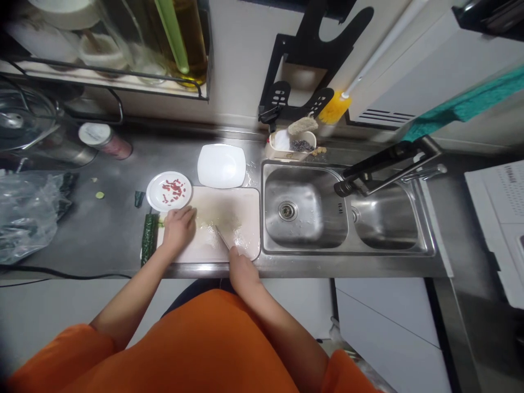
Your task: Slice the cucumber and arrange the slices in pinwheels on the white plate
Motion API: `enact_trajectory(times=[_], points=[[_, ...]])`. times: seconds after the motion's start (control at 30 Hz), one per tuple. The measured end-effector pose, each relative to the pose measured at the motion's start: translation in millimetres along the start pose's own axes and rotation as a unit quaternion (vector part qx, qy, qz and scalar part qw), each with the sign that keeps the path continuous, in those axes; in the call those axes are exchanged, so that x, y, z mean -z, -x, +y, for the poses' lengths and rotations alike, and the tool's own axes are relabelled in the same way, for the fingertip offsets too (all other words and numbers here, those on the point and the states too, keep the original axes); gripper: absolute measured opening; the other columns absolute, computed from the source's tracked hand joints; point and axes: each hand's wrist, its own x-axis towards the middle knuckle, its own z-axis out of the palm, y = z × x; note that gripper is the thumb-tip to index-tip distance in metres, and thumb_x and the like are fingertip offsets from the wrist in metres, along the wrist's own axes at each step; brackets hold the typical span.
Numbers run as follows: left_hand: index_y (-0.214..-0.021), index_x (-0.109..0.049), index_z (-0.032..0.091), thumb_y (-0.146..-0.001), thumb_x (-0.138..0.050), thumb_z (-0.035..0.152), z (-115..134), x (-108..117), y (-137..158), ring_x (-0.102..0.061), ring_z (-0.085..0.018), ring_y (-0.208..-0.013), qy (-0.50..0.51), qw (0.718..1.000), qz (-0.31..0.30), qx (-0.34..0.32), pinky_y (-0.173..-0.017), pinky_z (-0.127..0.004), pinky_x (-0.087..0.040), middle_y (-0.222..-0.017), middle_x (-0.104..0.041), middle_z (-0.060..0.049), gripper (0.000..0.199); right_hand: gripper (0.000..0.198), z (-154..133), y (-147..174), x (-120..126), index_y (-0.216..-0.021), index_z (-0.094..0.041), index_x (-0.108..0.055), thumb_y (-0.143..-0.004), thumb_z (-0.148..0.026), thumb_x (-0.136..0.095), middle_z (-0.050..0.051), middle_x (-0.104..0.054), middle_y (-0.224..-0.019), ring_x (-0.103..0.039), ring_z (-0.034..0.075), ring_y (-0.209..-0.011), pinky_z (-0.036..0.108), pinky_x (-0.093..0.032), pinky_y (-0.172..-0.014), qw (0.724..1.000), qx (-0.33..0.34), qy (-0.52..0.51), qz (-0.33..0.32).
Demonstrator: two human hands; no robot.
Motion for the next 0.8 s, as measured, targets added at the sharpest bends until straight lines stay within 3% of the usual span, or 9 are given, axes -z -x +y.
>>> enact_trajectory(times=[0.2,0.33,0.43,0.6,0.8], points=[[-0.104,-0.064,0.023,-0.082,-0.049,0.023,2,4,-5,-0.043,-0.032,-0.102,-0.024,1.000,-0.009,-0.010,-0.084,-0.048,-0.034,-0.115,-0.062,-0.011,0.026,0.039,12,6,-4,-0.122,-0.021,-0.044,-0.087,-0.008,-0.033,0.010,-0.056,-0.106,-0.060,0.020,-0.085,0.028,-0.041,-0.071,0.996,0.027,-0.034,0.080],[-0.093,-0.065,0.021,-0.083,-0.048,0.025,2,9,-10,-0.044,-0.032,-0.098,-0.043,0.999,-0.016,-0.016,-0.081,-0.046,-0.034,-0.098,-0.064,-0.012,0.020,0.049,21,8,-7,-0.139,-0.024,-0.032,-0.091,-0.017,-0.033,0.010,-0.050,-0.110,-0.058,0.017,-0.078,0.029,-0.043,-0.071,0.980,0.022,-0.082,0.177],[-0.089,-0.064,0.021,-0.083,-0.048,0.026,1,10,-13,-0.044,-0.032,-0.096,-0.059,0.998,-0.025,-0.017,-0.078,-0.045,-0.034,-0.093,-0.064,-0.013,0.018,0.059,28,1,-10,-0.146,-0.022,-0.022,-0.088,-0.013,-0.034,0.014,-0.042,-0.119,-0.057,0.016,-0.077,0.029,-0.044,-0.071,0.973,-0.012,-0.089,0.212],[-0.089,-0.064,0.019,-0.082,-0.048,0.024,2,9,-13,-0.044,-0.032,-0.097,-0.091,0.996,-0.019,-0.013,-0.077,-0.045,-0.035,-0.092,-0.062,-0.014,0.019,0.073,30,-23,-19,-0.147,-0.020,-0.020,-0.078,0.000,-0.036,0.018,-0.035,-0.130,-0.052,0.023,-0.105,0.031,-0.042,-0.085,0.966,-0.096,-0.053,0.233],[-0.092,-0.065,0.017,-0.085,-0.044,0.025,7,11,-13,-0.043,-0.032,-0.097,-0.113,0.993,-0.028,-0.011,-0.075,-0.043,-0.033,-0.095,-0.062,-0.015,0.024,0.061,24,-47,-35,-0.145,-0.018,-0.027,-0.085,-0.005,-0.034,0.020,-0.041,-0.129,-0.047,0.027,-0.117,0.034,-0.043,-0.087,0.949,-0.126,-0.033,0.286]])
